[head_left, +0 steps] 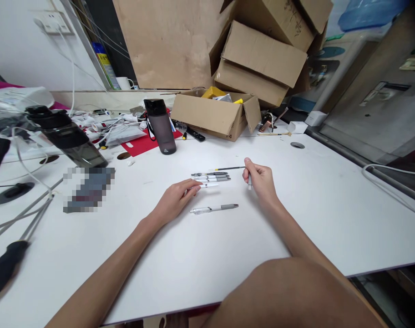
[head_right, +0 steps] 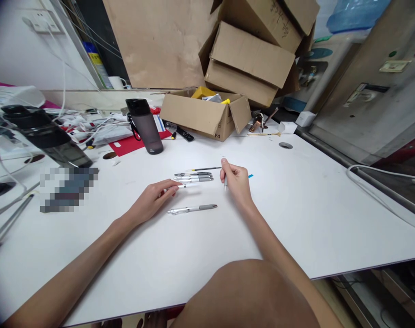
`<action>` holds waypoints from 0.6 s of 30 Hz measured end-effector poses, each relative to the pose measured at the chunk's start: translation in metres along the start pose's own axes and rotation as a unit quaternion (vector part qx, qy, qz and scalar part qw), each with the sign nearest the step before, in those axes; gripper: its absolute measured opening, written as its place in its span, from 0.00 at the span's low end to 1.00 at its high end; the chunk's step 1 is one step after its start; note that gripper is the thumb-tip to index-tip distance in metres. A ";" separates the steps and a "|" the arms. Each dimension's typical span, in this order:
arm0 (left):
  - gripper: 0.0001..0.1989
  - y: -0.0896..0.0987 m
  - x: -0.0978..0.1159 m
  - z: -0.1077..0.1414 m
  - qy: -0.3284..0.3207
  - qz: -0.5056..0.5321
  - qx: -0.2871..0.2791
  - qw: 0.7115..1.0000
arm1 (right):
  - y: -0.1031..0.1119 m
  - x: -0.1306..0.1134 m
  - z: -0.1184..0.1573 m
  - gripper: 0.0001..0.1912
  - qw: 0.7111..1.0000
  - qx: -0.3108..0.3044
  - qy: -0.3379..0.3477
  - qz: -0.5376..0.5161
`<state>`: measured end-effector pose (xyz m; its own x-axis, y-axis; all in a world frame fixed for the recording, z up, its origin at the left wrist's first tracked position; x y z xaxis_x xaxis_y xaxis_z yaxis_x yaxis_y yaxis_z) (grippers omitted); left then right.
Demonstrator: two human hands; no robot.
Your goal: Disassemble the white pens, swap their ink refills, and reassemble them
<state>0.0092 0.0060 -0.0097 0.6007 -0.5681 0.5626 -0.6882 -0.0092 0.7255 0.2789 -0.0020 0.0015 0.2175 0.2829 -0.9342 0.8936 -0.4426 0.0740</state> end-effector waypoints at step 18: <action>0.18 0.000 -0.002 0.000 0.009 0.016 0.002 1.000 | 0.000 0.002 -0.001 0.31 1.000 0.003 -0.008 -0.009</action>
<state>0.0084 0.0072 -0.0107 0.5849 -0.5540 0.5924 -0.7090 0.0055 0.7052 0.2796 -0.0008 0.0005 0.1953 0.2774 -0.9407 0.8949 -0.4428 0.0552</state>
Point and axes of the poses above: each hand's wrist, its own z-axis away from the middle knuckle, its own y-axis out of the back of the hand, x = y × z, the point moved 1 cm from there along -z, towards the middle knuckle, and after that the axes turned 10 degrees about x, right-handed, at the moved point
